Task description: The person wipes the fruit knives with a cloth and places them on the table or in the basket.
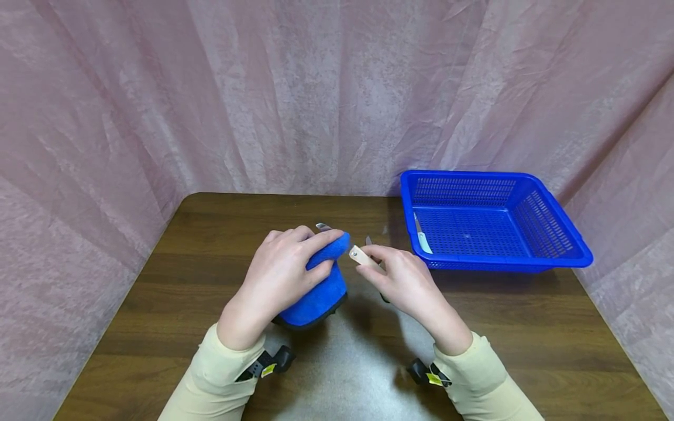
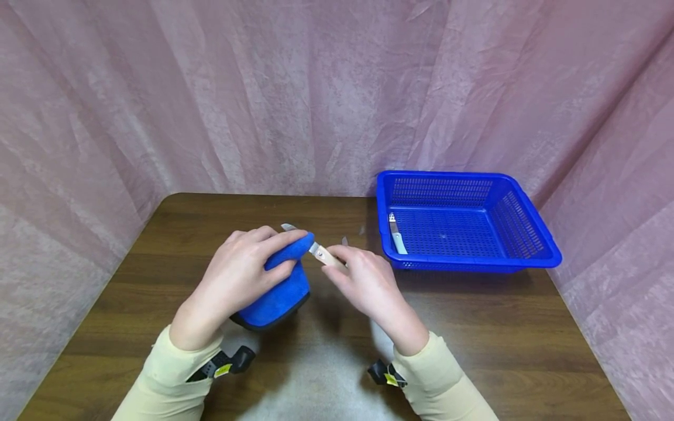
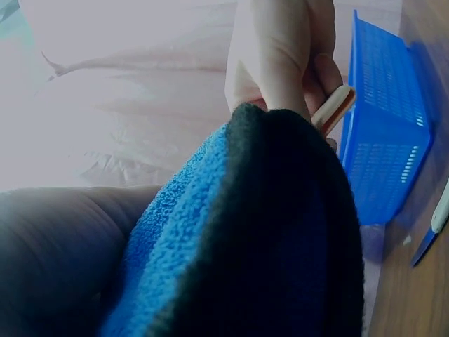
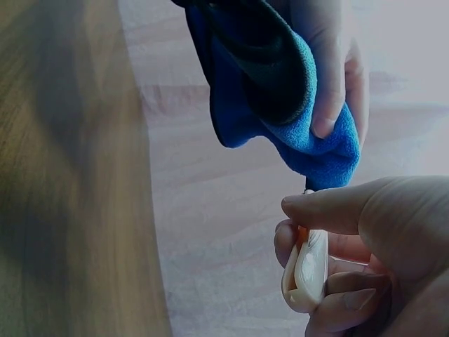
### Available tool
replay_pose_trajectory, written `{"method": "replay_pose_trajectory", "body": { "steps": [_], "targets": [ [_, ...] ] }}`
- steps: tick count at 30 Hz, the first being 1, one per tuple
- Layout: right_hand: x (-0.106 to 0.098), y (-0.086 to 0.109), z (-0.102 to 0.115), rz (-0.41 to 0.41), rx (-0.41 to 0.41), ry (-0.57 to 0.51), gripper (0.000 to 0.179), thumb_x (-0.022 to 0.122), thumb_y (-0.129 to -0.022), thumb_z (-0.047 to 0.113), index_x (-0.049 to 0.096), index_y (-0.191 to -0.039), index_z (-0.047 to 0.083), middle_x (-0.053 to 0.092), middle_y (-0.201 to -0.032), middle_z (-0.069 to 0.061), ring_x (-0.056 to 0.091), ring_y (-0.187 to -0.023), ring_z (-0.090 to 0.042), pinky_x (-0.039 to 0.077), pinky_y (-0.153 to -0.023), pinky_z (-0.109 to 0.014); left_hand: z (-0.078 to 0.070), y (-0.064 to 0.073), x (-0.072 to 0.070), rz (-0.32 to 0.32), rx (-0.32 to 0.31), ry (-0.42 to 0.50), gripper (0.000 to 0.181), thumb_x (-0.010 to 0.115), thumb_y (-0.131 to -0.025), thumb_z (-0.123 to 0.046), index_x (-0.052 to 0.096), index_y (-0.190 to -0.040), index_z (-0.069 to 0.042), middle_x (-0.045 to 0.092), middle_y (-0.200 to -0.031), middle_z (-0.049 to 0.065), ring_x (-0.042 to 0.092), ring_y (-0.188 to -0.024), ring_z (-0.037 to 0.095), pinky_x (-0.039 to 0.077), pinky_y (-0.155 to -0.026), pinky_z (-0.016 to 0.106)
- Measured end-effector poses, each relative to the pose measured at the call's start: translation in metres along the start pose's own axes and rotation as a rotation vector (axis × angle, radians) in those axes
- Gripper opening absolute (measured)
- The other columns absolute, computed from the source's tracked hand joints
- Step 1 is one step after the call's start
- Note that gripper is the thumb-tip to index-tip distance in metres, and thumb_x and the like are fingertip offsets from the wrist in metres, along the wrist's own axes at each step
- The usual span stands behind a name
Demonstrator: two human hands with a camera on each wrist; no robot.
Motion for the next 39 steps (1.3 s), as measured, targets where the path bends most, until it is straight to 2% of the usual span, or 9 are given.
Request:
{"method": "replay_pose_trajectory", "body": {
  "steps": [7, 19, 39],
  "targets": [
    [0.000, 0.001, 0.000, 0.006, 0.003, -0.009, 0.015, 0.080, -0.103, 0.028, 0.079, -0.116, 0.020, 0.068, -0.085, 0.006, 0.057, -0.069, -0.014, 0.046, -0.060, -0.037, 0.004, 0.001, -0.005, -0.015, -0.016, -0.002, 0.048, 0.078, -0.099, -0.028, 0.073, -0.147, -0.031, 0.076, -0.107, 0.005, 0.072, -0.092, 0.025, 0.052, -0.088, 0.051],
    [0.000, 0.001, 0.000, 0.006, 0.009, 0.001, 0.017, 0.081, -0.102, 0.028, 0.079, -0.117, 0.020, 0.068, -0.086, 0.006, 0.058, -0.071, -0.015, 0.047, -0.062, -0.037, 0.009, 0.001, -0.008, -0.019, -0.043, 0.007, 0.049, 0.077, -0.100, -0.029, 0.072, -0.148, -0.032, 0.076, -0.108, 0.004, 0.070, -0.091, 0.024, 0.052, -0.089, 0.050],
    [-0.001, -0.001, -0.002, 0.017, 0.046, 0.014, 0.023, 0.084, -0.100, 0.031, 0.080, -0.120, 0.021, 0.067, -0.081, 0.007, 0.058, -0.070, -0.015, 0.047, -0.062, -0.038, 0.011, 0.001, -0.009, -0.028, -0.049, 0.012, 0.049, 0.076, -0.100, -0.029, 0.072, -0.149, -0.031, 0.075, -0.106, 0.004, 0.069, -0.090, 0.024, 0.051, -0.090, 0.051]
  ]
}}
Point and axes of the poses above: each hand's wrist, its own y-axis away from the middle knuckle, its own x-axis out of the palm, z = x × y, the point moved 5 cm from there along -y, towards the middle knuckle
